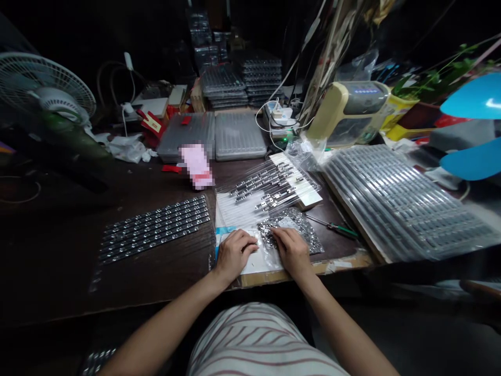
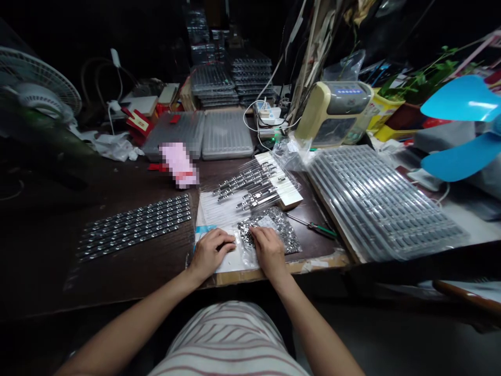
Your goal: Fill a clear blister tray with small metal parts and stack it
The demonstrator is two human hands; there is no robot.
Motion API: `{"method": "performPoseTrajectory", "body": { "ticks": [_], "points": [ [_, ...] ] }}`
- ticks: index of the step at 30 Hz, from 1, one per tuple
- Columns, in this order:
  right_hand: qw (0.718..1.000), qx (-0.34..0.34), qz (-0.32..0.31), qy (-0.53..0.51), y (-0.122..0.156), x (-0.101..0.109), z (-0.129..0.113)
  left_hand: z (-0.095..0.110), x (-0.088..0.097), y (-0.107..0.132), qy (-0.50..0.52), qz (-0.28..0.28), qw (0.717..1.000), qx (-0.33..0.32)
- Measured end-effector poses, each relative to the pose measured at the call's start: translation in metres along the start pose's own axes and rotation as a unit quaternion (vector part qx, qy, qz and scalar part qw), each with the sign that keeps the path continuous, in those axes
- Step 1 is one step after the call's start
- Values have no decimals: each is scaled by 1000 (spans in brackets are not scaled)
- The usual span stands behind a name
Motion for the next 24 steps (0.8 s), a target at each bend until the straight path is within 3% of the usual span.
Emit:
{"method": "performPoseTrajectory", "body": {
  "ticks": [16, 18, 20, 24],
  "points": [
    [1000, 5, 4, 0, -1, 4, -5, -2, -1, -1, 14, -4, 1000, 11],
    [1000, 5, 4, 0, -3, 3, -12, -4, 13, -3, 29, 25, 999, 12],
    [1000, 5, -14, -8, -6, -3, -23, -12, 37, -6, 7, 74, 997, 26],
    [997, 8, -64, -37, -11, -23, -45, -38, 96, -6, -150, 150, 975, 71]
  ]
}}
Point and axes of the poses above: each hand's wrist, its own y-axis away from the middle knuckle, its own x-axis out of the back of the hand, z = x × y, the point moved 9 cm from there along -y, towards the middle knuckle, and after that the axes turned 11 degrees about y, right-handed, at the moved point
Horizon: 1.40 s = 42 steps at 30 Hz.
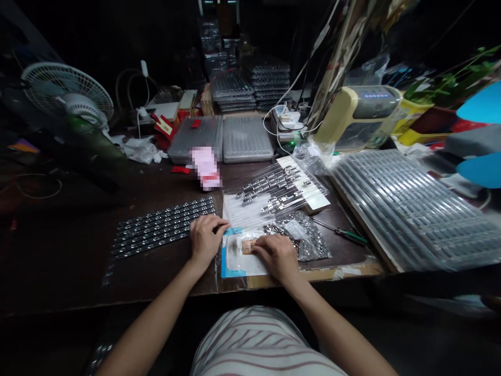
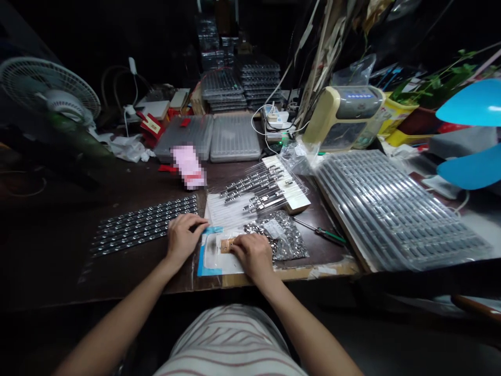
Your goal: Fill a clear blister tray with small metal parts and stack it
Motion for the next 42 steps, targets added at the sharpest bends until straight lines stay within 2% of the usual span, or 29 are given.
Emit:
{"method": "performPoseTrajectory", "body": {
  "ticks": [3, 6, 9, 12, 15, 19, 22, 25, 29, 32, 35, 38, 42],
  "points": [
    [1000, 5, -3, -3, -3, -8, -7, -24, 24, -3, -84, 26, 996, 10],
    [1000, 18, 1, 8, -3, -11, -10, -37, 35, 4, -114, 34, 993, 12],
    [999, 30, -3, 25, -3, -13, -13, -41, 40, 11, -129, 38, 991, 16],
    [997, 42, -12, 56, -2, -12, -16, -34, 40, 8, -124, 36, 992, 7],
    [991, 49, -7, 125, 3, -3, -9, -15, 22, -12, -85, 9, 996, -26],
    [975, 39, 5, 218, 18, 15, 18, 12, -26, -51, -47, -45, 995, -70],
    [974, 38, -4, 223, 29, 18, 34, 22, -57, -74, -47, -65, 994, -74],
    [983, 24, 16, 184, 30, 19, 41, 24, -66, -81, -41, -73, 994, -63],
    [989, 5, 32, 143, 21, 16, 41, 16, -48, -65, 52, -83, 995, -15],
    [990, -6, 48, 132, 13, 17, 40, 16, -43, -32, 166, -158, 973, 21],
    [992, -15, 58, 114, 11, 21, 41, 26, -45, 4, 200, -213, 956, 16],
    [993, -23, 51, 101, 12, 22, 42, 33, -47, 28, 191, -206, 960, 12],
    [996, -26, 49, 74, 15, 23, 45, 30, -52, 38, 189, -164, 967, 39]
  ]
}}
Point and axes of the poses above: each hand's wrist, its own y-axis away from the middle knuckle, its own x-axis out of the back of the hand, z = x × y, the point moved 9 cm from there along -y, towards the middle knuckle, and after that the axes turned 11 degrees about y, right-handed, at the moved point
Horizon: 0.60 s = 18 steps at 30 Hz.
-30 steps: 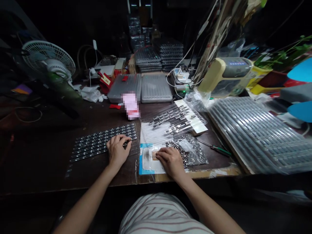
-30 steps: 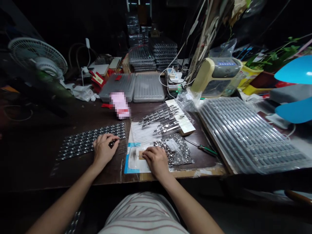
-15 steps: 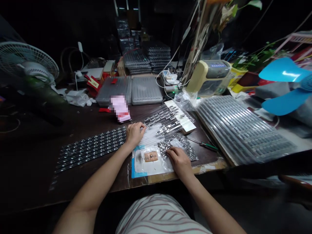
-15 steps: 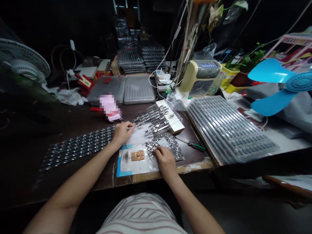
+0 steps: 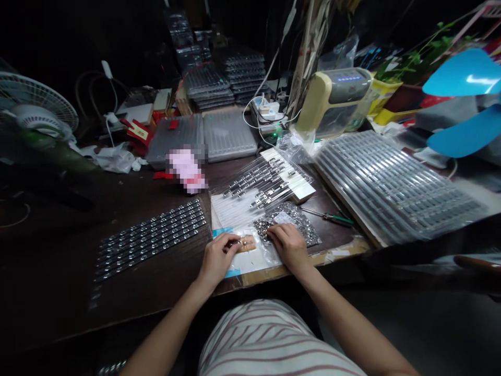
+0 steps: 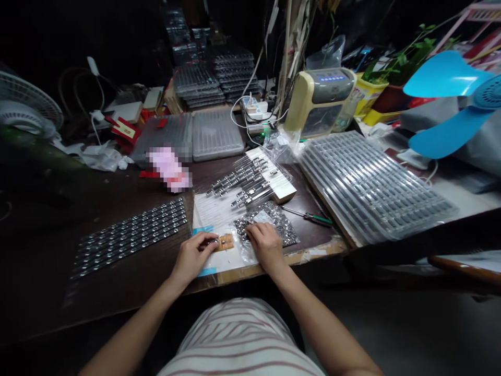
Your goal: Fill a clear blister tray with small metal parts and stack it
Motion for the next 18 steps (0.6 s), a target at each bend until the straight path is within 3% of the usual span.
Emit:
{"method": "performPoseTrajectory", "body": {
  "ticks": [9, 18],
  "points": [
    [997, -5, 18, -79, 0, 5, 4, 8, -9, 2, -23, 23, 998, -53],
    [994, -5, 9, -112, -7, 6, -11, 10, -14, 2, -108, 11, 991, -79]
  ]
}}
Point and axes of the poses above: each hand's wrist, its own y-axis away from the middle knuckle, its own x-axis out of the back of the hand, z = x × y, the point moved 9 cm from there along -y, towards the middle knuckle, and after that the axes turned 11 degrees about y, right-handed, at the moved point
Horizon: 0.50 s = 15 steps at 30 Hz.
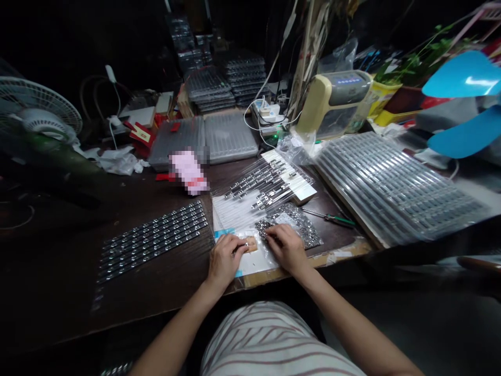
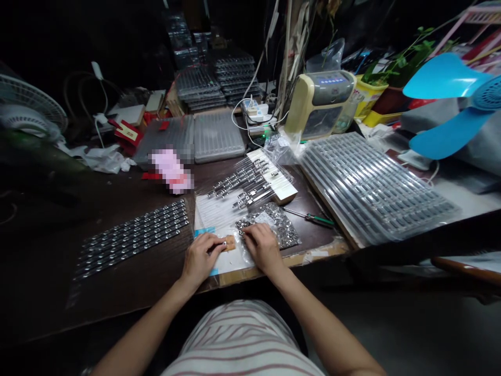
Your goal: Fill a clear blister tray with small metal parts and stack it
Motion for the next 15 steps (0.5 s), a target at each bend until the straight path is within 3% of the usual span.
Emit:
{"method": "performPoseTrajectory", "body": {
  "ticks": [4, 9, 15],
  "points": [
    [999, 1, -30, -14, -3, -15, -14, 0, 3, 0, 19, 8, 1000, -4],
    [996, 32, -71, 54, -6, -37, -33, -12, 19, 1, 99, 88, 991, 34],
    [989, 54, -78, 111, -4, -39, -38, -16, 22, 2, 111, 93, 988, 50]
  ]
}}
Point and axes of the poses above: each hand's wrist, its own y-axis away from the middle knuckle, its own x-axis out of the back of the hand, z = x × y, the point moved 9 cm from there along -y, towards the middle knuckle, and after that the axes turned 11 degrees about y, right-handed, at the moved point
